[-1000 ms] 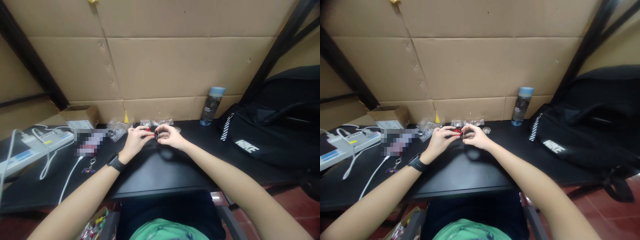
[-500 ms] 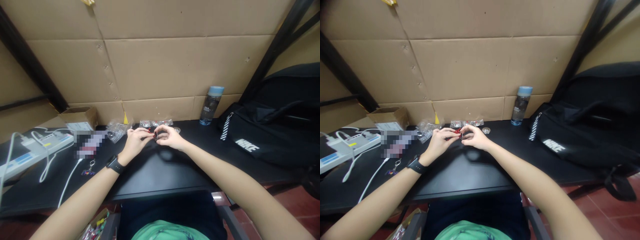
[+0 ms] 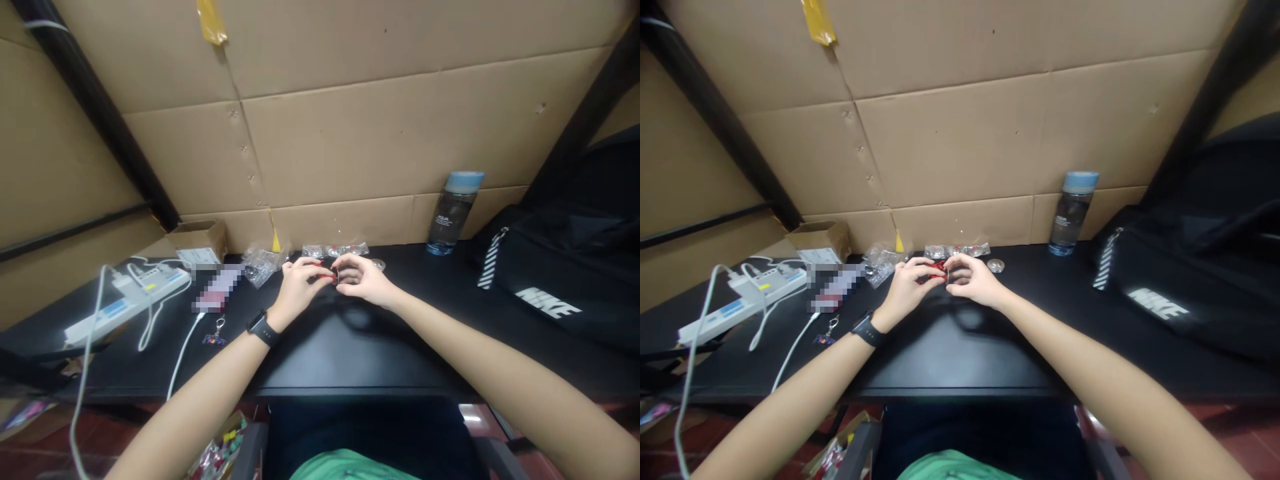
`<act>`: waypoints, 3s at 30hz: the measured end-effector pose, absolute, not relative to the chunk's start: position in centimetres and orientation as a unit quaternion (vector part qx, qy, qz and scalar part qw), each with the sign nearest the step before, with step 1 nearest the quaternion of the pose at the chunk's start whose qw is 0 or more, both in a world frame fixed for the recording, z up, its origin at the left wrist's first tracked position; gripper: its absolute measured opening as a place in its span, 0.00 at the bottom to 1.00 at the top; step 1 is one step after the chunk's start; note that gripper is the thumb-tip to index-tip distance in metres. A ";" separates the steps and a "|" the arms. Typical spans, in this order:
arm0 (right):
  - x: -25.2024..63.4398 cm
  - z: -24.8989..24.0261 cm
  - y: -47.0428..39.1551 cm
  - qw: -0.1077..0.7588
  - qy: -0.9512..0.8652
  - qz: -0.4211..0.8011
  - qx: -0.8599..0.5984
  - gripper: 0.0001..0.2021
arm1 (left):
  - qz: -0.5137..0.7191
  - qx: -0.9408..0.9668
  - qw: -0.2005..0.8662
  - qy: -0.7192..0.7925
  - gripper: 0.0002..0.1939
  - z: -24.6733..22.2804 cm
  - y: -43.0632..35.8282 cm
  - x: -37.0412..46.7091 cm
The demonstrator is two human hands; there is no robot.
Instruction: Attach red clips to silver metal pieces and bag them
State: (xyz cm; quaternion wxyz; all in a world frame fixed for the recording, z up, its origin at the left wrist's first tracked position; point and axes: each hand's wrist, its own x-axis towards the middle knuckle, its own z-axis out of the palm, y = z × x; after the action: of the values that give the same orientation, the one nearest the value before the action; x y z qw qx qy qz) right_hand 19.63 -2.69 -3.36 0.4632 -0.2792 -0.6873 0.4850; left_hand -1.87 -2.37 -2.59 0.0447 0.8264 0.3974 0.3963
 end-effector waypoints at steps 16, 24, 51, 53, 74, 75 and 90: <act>19.2 -3.5 -2.8 0.482 -0.677 0.483 -0.276 0.22 | 0.423 0.821 0.003 0.384 0.03 -2.8 -2.3 -1.6; 19.3 -3.1 -3.3 0.486 -0.726 0.398 -0.279 0.22 | 0.434 0.802 0.041 0.408 0.04 -2.9 -2.7 -1.2; 18.8 -2.4 -4.0 0.459 -0.804 0.138 -0.352 0.29 | 0.455 0.743 0.348 0.346 0.25 -4.6 0.2 -2.3; 19.1 -2.4 -3.9 0.451 -0.819 0.104 -0.339 0.29 | 0.428 0.721 0.447 0.311 0.28 -4.6 0.2 -2.9; 19.6 -2.6 -3.1 0.453 -0.806 0.087 -0.372 0.06 | 0.418 0.759 0.426 0.259 0.30 -4.2 -0.1 -3.0; 19.6 -2.7 -3.0 0.451 -0.801 0.096 -0.382 0.05 | 0.411 0.766 0.420 0.261 0.28 -4.1 -0.2 -3.0; 19.5 -3.9 -2.5 0.448 -0.841 -0.108 -0.282 0.04 | 0.438 0.740 0.456 0.228 0.23 -4.7 -0.9 -2.0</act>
State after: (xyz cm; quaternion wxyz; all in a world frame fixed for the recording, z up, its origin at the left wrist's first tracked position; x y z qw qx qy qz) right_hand 19.45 -2.49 -3.92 0.4485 -0.2821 -0.8412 -0.1080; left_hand -1.96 -0.88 -4.67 0.4560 0.7405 0.2277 0.4381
